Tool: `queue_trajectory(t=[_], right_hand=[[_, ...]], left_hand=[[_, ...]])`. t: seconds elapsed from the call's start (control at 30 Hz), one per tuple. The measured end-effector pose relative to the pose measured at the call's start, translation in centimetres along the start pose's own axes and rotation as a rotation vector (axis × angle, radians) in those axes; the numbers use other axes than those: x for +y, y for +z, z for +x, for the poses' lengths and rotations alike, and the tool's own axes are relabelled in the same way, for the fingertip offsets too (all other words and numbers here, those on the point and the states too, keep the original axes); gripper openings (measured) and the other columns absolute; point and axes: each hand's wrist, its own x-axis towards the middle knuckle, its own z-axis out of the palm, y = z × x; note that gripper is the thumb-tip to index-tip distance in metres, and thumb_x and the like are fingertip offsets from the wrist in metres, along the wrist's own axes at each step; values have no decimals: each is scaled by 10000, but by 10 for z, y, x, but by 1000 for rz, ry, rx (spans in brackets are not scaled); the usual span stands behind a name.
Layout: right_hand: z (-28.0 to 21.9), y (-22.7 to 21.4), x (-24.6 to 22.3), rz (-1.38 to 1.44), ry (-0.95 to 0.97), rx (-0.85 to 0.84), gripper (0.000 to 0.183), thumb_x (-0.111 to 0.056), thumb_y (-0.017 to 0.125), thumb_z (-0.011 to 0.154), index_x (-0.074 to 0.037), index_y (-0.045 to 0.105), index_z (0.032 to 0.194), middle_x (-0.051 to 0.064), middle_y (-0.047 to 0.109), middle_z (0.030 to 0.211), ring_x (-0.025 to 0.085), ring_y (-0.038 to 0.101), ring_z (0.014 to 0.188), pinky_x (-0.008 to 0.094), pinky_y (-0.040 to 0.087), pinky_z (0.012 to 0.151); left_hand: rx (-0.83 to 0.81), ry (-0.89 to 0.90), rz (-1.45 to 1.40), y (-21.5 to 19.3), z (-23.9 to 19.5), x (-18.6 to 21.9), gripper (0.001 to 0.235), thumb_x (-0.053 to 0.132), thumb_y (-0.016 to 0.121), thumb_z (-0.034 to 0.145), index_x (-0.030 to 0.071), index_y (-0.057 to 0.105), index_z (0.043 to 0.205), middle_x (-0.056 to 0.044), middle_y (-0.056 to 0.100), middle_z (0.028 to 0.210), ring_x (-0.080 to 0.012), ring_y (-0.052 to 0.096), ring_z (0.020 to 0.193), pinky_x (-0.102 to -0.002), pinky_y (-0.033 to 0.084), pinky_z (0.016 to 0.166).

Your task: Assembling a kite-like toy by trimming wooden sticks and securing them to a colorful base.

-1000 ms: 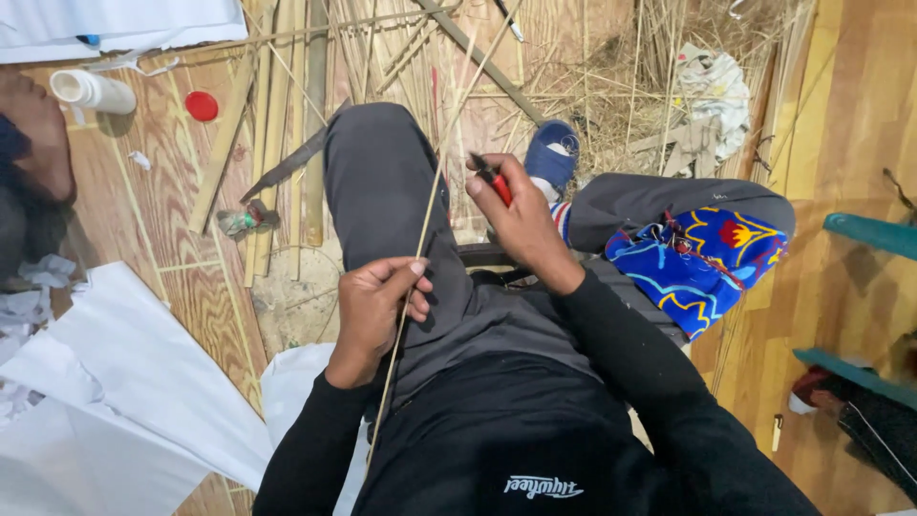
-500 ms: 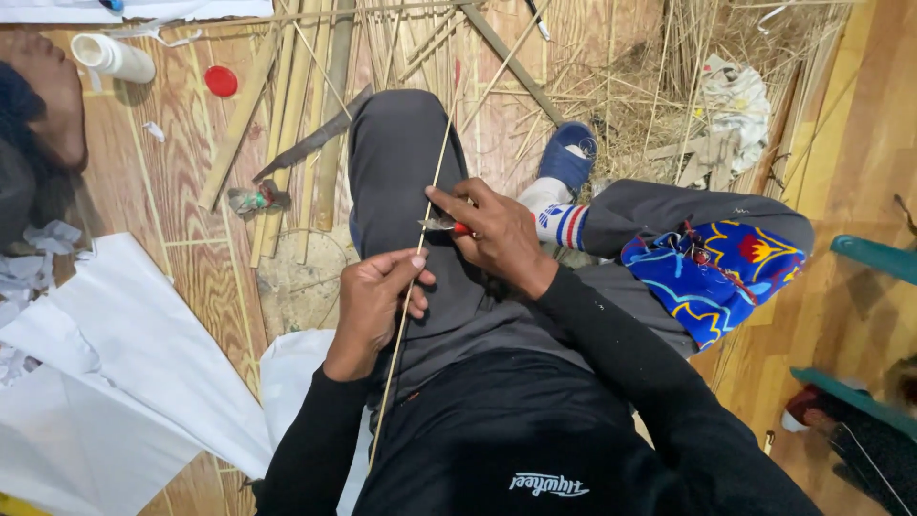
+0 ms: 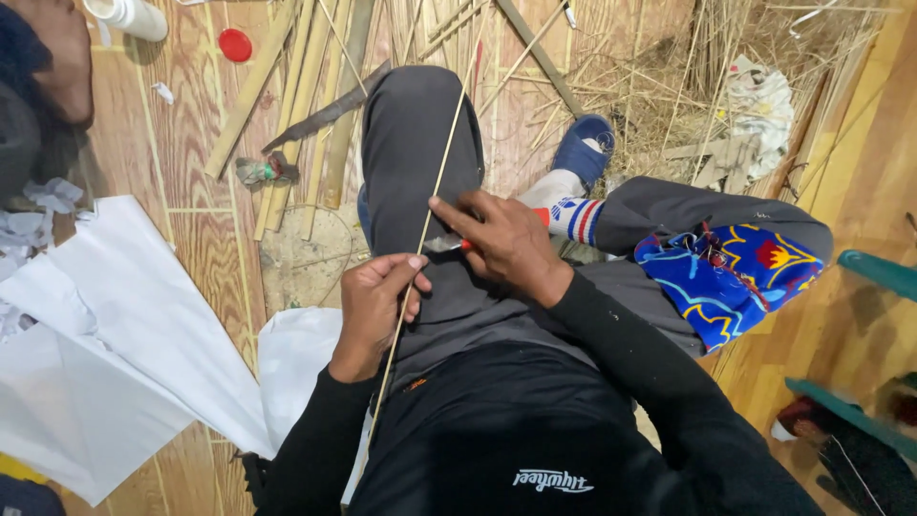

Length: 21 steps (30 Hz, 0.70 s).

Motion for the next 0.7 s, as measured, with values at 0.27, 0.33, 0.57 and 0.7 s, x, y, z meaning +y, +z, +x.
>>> queue_trajectory(t=[0.27,0.33,0.57,0.7], right_hand=[[-9,-6,-12,168,102,-59,547,-596,514,975,-234,601,1375,29,603,1115,302,690,875,427,567,740],[-9,0,-10,148,112,-14,460,-505,522,1002,-221,607,1354,30,598,1116,299,686,878,420,556,735],[2,6,-10,15,-55,127,295,-347,647,1037,-222,700,1299,58,626,1155,298,685,945,403,529,762],[5,5,-10,2,-78,172,302,-348,685,1022,-245,718,1304,51,644,1137,282,686,917,387,531,751]], left_hand=[[-1,6,-40,13,8,15,207,76,731,895,-99,732,1005,-246,692,665,-136,542,331,-216,439,270],[0,5,-50,13,7,15,207,77,732,895,-92,732,1014,-242,693,669,-132,543,333,-212,440,271],[-7,59,-72,12,17,5,206,87,723,907,-80,729,1028,-229,696,680,-124,537,330,-204,431,265],[6,77,-65,14,16,10,196,81,725,900,-82,734,1008,-220,687,664,-117,525,331,-203,420,267]])
